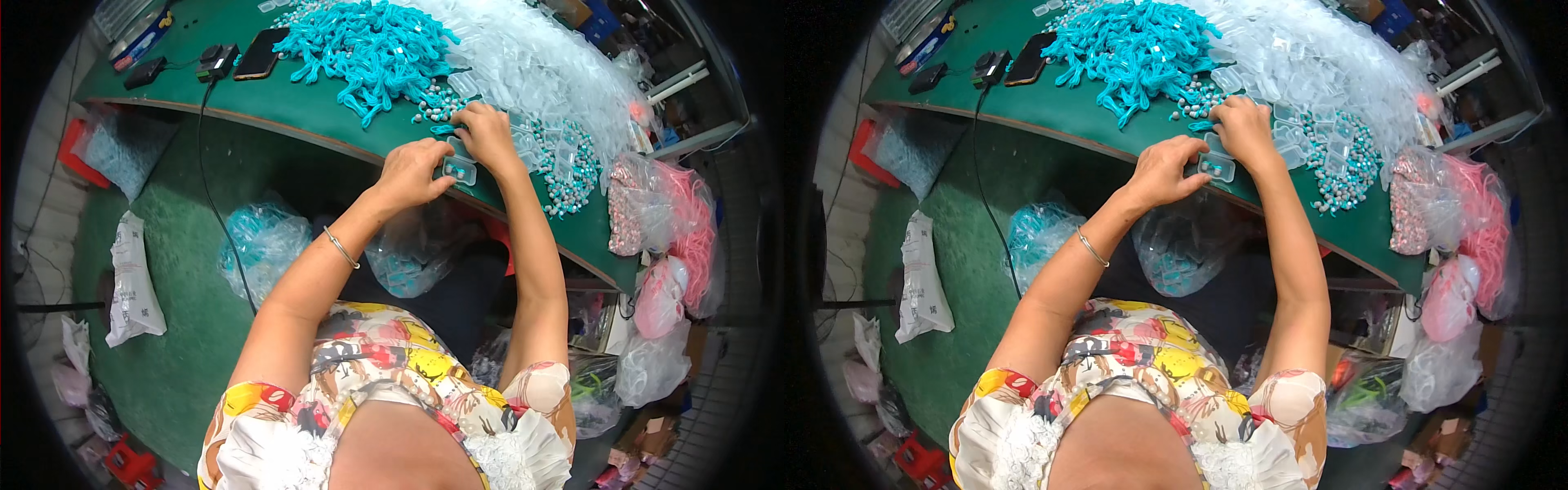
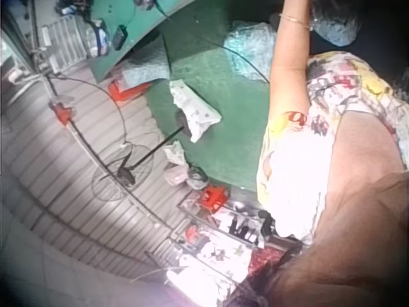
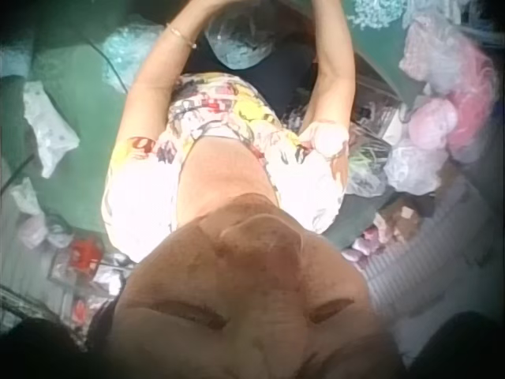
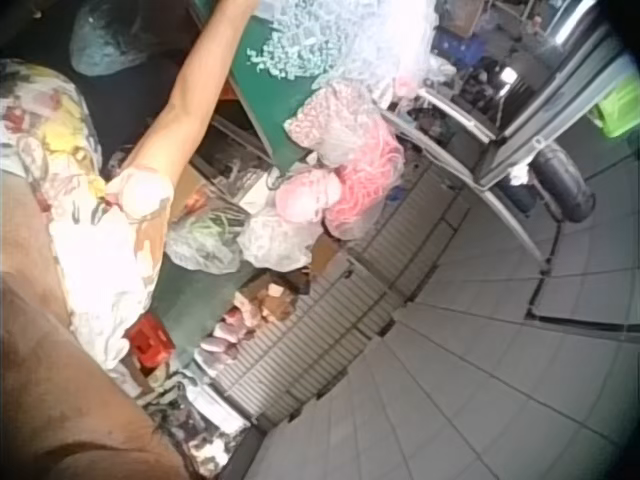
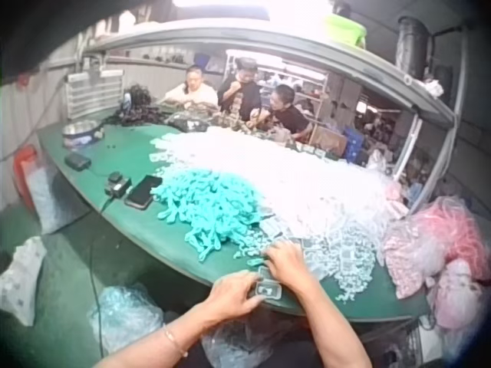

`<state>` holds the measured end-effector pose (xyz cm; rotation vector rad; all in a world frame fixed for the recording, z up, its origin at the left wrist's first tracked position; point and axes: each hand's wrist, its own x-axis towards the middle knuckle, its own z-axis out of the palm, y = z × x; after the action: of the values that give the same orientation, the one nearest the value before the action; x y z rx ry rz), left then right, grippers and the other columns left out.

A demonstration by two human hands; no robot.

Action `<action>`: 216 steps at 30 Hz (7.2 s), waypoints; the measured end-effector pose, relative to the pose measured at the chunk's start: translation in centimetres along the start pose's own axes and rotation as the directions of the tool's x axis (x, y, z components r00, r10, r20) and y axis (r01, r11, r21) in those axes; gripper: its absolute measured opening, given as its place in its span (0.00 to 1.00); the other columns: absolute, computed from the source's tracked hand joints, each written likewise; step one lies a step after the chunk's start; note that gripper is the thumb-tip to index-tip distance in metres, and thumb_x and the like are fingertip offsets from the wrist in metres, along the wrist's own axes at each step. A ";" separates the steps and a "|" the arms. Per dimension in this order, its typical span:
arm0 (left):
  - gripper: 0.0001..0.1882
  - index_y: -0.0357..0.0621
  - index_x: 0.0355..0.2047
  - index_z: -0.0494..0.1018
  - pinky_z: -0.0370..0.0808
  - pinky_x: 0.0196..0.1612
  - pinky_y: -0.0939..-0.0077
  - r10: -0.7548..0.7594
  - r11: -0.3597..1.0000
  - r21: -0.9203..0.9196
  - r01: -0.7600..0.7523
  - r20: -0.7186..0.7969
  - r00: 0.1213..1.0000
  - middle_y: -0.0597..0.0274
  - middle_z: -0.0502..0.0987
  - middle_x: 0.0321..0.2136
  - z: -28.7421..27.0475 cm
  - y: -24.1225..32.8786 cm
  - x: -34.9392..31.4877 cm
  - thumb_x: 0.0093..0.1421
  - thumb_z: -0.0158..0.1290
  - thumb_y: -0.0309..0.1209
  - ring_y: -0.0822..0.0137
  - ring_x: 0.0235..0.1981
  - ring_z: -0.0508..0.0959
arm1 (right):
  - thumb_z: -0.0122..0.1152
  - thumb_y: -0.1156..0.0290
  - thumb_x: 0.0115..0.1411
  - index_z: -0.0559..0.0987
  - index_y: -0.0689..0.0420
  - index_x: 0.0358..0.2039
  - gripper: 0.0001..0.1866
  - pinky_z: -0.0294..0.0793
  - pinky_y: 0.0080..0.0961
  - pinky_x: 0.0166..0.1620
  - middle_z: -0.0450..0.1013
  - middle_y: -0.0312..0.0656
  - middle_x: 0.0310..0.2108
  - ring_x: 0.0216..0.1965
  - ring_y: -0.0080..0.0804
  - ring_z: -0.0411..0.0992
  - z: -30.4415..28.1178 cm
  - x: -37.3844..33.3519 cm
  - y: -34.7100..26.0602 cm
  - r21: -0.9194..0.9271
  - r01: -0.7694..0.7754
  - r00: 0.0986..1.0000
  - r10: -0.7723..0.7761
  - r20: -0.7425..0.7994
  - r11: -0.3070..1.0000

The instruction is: The person sits at a green workbench and repeatedly picks up small teal plastic components and clear plastic containers. They place the components into the containers and close the lids, then set the filled containers aside. The workspace is cluttered with piles of teal and pink components and empty packaging.

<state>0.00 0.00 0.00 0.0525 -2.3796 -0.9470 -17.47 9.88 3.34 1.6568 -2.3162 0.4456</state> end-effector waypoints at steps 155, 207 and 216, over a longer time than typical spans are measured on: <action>0.11 0.42 0.36 0.76 0.75 0.31 0.59 0.059 0.998 -0.008 -0.059 0.270 0.961 0.54 0.74 0.29 5.0 -0.6 -9.5 0.59 0.58 0.36 0.51 0.29 0.78 | 0.62 0.78 0.51 0.79 0.51 0.45 0.18 0.64 0.43 0.51 0.72 0.40 0.47 0.52 0.43 0.67 -5.1 -11.7 1.5 -0.254 -0.232 0.948 0.160 -0.275 0.939; 0.06 0.44 0.34 0.76 0.74 0.34 0.58 -0.117 0.930 0.290 0.227 -0.352 0.929 0.56 0.75 0.30 -6.0 -3.7 -1.4 0.55 0.59 0.28 0.52 0.32 0.78 | 0.66 0.74 0.52 0.80 0.52 0.32 0.06 0.67 0.36 0.42 0.74 0.36 0.34 0.41 0.40 0.71 -2.0 -9.9 -5.3 0.122 -0.067 0.962 0.097 -0.254 0.990; 0.08 0.45 0.34 0.77 0.74 0.39 0.54 -0.248 0.903 0.294 0.314 -0.239 0.939 0.55 0.75 0.32 -5.3 -4.2 -0.5 0.53 0.61 0.30 0.50 0.38 0.78 | 0.66 0.73 0.52 0.80 0.53 0.34 0.08 0.67 0.36 0.42 0.74 0.37 0.35 0.40 0.40 0.71 -1.8 -9.4 -6.2 0.165 -0.088 0.967 0.124 -0.224 0.982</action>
<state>2.45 -6.29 0.21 0.6085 -2.3547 -0.6209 -8.59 16.90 1.97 1.4575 -2.2488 0.8156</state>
